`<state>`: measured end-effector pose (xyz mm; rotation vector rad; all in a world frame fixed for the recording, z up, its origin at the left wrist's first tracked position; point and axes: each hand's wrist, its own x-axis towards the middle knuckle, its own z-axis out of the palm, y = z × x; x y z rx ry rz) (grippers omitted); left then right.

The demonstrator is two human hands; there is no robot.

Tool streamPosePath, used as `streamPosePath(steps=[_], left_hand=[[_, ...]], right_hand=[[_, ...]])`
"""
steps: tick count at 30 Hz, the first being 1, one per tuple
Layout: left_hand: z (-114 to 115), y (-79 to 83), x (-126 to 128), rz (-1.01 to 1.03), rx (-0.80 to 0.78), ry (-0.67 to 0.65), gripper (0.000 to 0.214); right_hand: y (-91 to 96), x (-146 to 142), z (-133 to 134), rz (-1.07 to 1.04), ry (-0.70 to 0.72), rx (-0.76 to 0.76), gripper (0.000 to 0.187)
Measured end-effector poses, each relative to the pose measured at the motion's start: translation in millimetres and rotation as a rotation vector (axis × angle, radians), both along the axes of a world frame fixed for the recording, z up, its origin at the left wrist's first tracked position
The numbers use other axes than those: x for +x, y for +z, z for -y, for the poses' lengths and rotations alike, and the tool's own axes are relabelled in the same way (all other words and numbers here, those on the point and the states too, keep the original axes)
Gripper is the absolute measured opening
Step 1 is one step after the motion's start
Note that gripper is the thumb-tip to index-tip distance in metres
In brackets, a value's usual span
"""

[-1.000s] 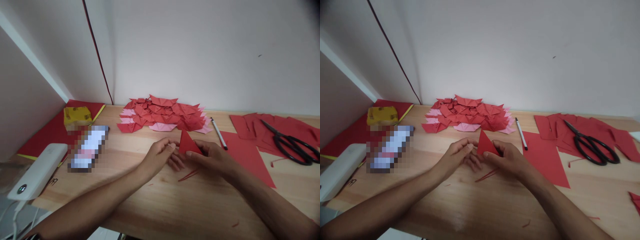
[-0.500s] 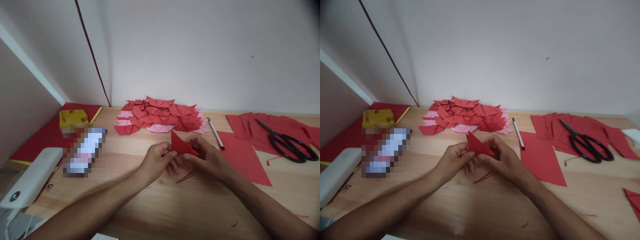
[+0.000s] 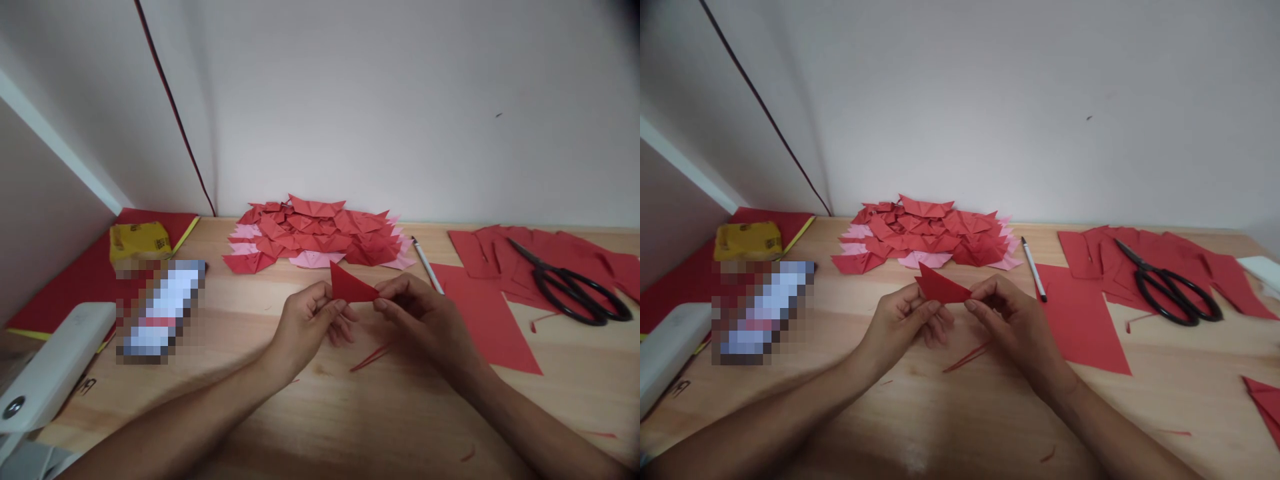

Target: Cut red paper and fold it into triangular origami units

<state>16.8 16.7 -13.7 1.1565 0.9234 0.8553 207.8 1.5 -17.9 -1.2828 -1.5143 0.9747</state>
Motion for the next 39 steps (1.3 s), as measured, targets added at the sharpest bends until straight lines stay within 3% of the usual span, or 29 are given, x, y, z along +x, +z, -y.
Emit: streamPosePath(steps=[18, 23, 29, 35, 39], left_hand=[[0.6, 3.1, 1.8, 0.042, -0.043, -0.041, 0.023], [-1.5, 0.4, -0.1, 0.072, -0.076, -0.046, 0.025], [-5.1, -3.6, -2.8, 0.120, -0.075, -0.013, 0.024], [-5.1, -3.4, -3.0, 0.134, -0.041, -0.031, 0.022], [-0.2, -0.7, -1.9, 0.078, 0.073, -0.020, 0.018]], right_hand=[[9.7, -1.4, 2.0, 0.025, -0.068, -0.002, 0.012], [8.8, 2.6, -2.6, 0.023, -0.026, -0.051, 0.017], [2.0, 5.5, -5.3, -0.034, -0.085, -0.039, 0.031], [0.9, 4.7, -1.1, 0.054, 0.001, 0.034, 0.018], [2.2, 2.5, 0.7, 0.051, 0.068, 0.013, 0.020]])
